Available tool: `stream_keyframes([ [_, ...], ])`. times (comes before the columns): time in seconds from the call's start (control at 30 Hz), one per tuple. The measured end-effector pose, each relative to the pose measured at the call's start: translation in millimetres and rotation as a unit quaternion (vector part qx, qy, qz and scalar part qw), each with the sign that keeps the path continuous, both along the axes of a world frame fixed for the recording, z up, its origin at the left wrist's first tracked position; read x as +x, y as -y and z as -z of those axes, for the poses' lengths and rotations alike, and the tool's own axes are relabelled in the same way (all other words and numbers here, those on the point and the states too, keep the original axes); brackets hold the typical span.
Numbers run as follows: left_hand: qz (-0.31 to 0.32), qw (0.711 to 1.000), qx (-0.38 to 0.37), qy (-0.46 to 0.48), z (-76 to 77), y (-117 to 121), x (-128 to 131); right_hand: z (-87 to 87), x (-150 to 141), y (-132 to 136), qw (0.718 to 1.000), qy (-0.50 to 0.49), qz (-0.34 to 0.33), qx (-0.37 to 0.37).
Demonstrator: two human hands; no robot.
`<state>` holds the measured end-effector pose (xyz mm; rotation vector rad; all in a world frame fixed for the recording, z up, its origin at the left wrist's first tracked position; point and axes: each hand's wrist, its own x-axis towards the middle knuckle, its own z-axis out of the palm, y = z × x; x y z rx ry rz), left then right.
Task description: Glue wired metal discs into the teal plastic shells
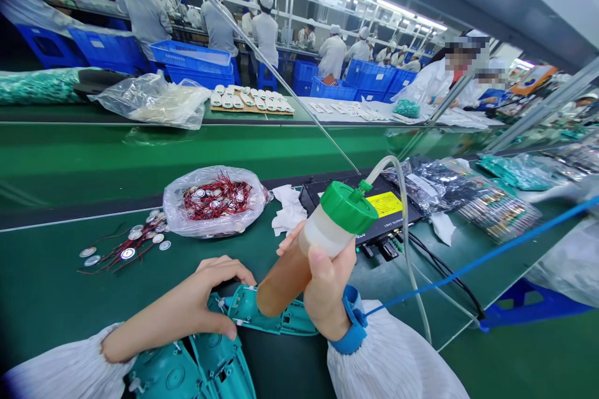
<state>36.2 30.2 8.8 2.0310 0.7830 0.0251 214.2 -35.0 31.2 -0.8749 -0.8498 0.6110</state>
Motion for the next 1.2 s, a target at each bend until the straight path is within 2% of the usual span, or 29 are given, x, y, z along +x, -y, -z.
stream_keyframes([
  [0.23,0.002,1.000,0.002,-0.011,-5.0,0.7,2.4,3.1,1.1,1.7,0.999,-0.013,-0.019,0.024],
  [0.47,0.000,1.000,0.003,-0.001,-1.1,0.7,1.8,5.6,0.5,0.6,0.999,-0.012,-0.017,0.028],
  [0.77,-0.005,1.000,0.002,-0.010,-4.3,1.6,2.0,3.2,0.9,0.3,0.999,-0.007,-0.014,0.031],
  [1.03,-0.002,1.000,0.006,0.013,3.0,1.1,-0.6,-0.3,1.5,0.5,0.999,-0.004,-0.026,0.035],
  [1.2,0.002,1.000,0.003,0.006,0.2,0.7,-0.9,-0.9,5.2,0.0,0.998,0.002,-0.043,0.040],
])
